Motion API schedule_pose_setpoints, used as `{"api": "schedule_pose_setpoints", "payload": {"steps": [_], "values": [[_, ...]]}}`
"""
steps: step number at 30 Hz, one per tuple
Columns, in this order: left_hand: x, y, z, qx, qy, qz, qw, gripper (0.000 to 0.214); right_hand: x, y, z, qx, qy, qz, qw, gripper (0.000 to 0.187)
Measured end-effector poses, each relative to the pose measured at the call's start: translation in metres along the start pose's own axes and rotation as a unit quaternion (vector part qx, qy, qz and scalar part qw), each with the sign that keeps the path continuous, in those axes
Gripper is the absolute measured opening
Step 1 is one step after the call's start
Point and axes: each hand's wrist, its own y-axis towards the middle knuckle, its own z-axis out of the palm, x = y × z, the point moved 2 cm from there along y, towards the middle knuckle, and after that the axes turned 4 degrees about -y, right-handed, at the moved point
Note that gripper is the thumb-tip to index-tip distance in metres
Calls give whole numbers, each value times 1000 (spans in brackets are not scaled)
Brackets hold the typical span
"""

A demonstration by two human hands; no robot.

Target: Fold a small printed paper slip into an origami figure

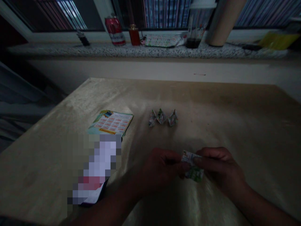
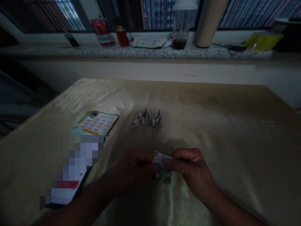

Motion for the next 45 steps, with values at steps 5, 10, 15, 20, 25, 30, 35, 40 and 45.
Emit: {"api": "schedule_pose_setpoints", "payload": {"steps": [5, 10, 15, 20, 25, 30, 35, 40, 45], "values": [[2, 5, -3, 7, -14, -22, 1000, 22, -1, 4, 0, 8, 59, 44, 997, 29], [-4, 4, -8, -25, 17, -16, 999, 26, -2, 7, -4, -16, 87, 51, 995, 26], [-11, -3, -6, 18, 0, 83, 996, 21, 0, 4, 1, -22, 147, 68, 987, 28], [-9, -2, -7, 32, -6, 95, 995, 18, 1, 5, 3, -16, 189, 63, 980, 29], [-1, 1, -9, -31, 40, 91, 995, 21, -1, 5, -1, 8, 31, -42, 999, 19], [-1, 2, -7, -185, 182, 159, 953, 19, 10, -3, 1, -106, -249, -290, 918, 9], [-4, -9, -6, -174, 264, 294, 902, 24, 17, -8, 5, -88, -385, -497, 773, 23], [-7, -16, -8, -82, 353, 382, 850, 32, 19, -9, 4, -58, -446, -559, 697, 25], [-12, -16, -15, -142, 284, 373, 872, 24, 20, -9, -3, -67, -396, -508, 762, 42]]}}
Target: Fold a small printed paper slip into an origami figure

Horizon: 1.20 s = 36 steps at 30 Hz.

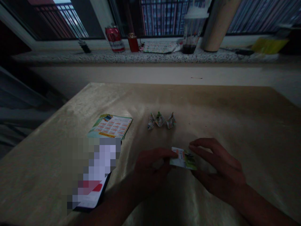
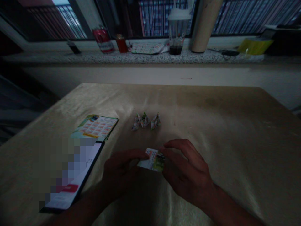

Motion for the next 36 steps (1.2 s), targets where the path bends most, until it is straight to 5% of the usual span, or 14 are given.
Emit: {"api": "schedule_pose_setpoints", "payload": {"steps": [7, 13, 17, 26, 36], "values": [[10, -1, 5, 11, -163, -119, 979, 16, -4, 2, 4, 22, 171, 83, 981, 30], [3, 3, 2, -2, -98, -37, 994, 31, -4, 4, -4, -14, 146, 64, 987, 30], [-3, 8, -2, 7, -102, 18, 995, 15, -4, 3, -6, -21, 139, 53, 989, 30], [-4, 7, 3, -35, -135, -70, 988, 16, -2, 6, -1, -33, 182, 157, 970, 17], [1, -6, 30, -101, -105, -124, 982, 14, 5, 2, 17, -86, 264, 306, 911, 16]]}}
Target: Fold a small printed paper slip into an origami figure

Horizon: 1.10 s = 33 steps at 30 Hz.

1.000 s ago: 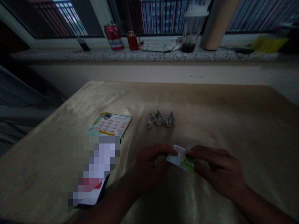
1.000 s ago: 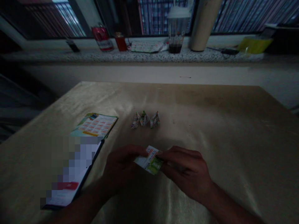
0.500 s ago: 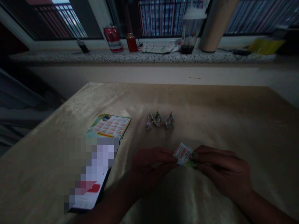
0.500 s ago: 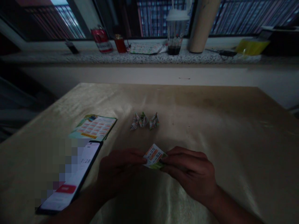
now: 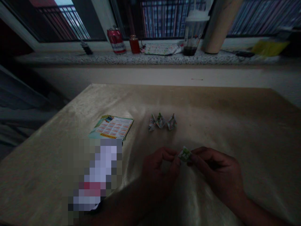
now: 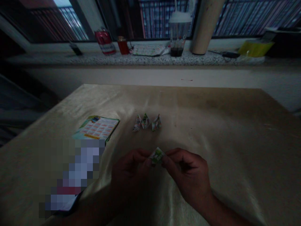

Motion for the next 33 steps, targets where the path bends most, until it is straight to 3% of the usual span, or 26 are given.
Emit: {"api": "schedule_pose_setpoints", "payload": {"steps": [8, 11, 17, 21, 27, 31, 33], "values": [[-2, 1, -1, -34, -33, -82, 995, 22, -5, -3, 2, -11, -3, 27, 1000, 17], [-2, 1, -5, 28, 1, -61, 998, 7, -4, -2, 1, -13, -13, 25, 1000, 15], [-4, 3, -9, 149, 54, 23, 987, 31, -3, -2, -1, -56, -35, 13, 998, 21], [-7, 7, -10, 162, 75, -8, 984, 31, -3, 2, -2, 7, -90, 5, 996, 4], [-4, 12, -16, 140, 52, -84, 985, 29, -5, 6, -6, 120, -137, -56, 982, 26], [0, 14, -21, 154, 113, -50, 980, 18, -6, 6, -10, 168, -177, -144, 959, 29], [-2, 15, -22, 190, 138, -13, 972, 15, -6, 4, -12, 170, -187, -190, 949, 29]]}}
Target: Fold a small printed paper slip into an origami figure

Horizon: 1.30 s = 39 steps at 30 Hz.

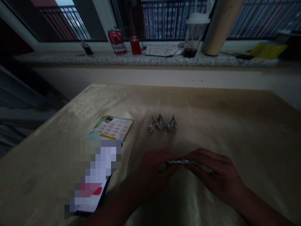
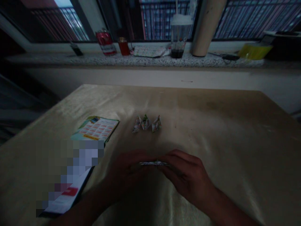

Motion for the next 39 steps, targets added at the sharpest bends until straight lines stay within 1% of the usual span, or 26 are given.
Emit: {"api": "schedule_pose_setpoints", "payload": {"steps": [2, 3, 5, 7, 11, 18, 21, 23, 25, 27, 30, 32, 34, 36, 39], "values": [[-4, 1, -2, 14, 2, 31, 999, 17, 2, -2, -2, -10, -11, -21, 1000, 28], [-7, 1, -3, 9, -2, 46, 999, 16, 3, -2, -2, -9, -9, -25, 1000, 28], [-10, 2, -5, -3, -16, 70, 997, 14, 5, -2, -3, 2, 6, -24, 1000, 28], [-12, 2, -5, 1, -34, 86, 996, 13, 7, -1, -3, 16, 25, -9, 1000, 27], [-12, -2, -3, 38, -27, 85, 995, 17, 10, 0, -4, 23, 61, 16, 998, 24], [-19, -2, -5, 31, -51, 68, 996, 11, 13, 0, -6, 25, 87, 26, 996, 25], [-20, -1, -5, 46, -10, 62, 997, 6, 15, 0, -8, 42, 81, 13, 996, 26], [-20, -2, -6, 63, 35, 86, 994, 6, 16, 1, -8, 49, 78, 10, 996, 23], [-20, -4, -6, 72, 69, 120, 988, 12, 16, 2, -7, 53, 78, 19, 995, 15], [-20, -6, -7, 54, 73, 138, 986, 19, 17, 4, -7, 54, 87, 32, 994, 8], [-21, -7, -7, 26, 24, 111, 993, 18, 19, 5, -8, 36, 114, 37, 992, 7], [-23, -7, -5, 38, 0, 72, 997, 12, 20, 4, -9, 26, 130, 35, 991, 9], [-24, -6, -2, 59, -2, 42, 997, 8, 19, 2, -9, 32, 130, 34, 990, 9], [-25, -5, -1, 69, 4, 45, 997, 9, 18, 0, -8, 41, 120, 39, 991, 9], [-24, -6, 1, 50, 17, 77, 996, 11, 16, -2, -5, 38, 104, 39, 993, 9]]}}
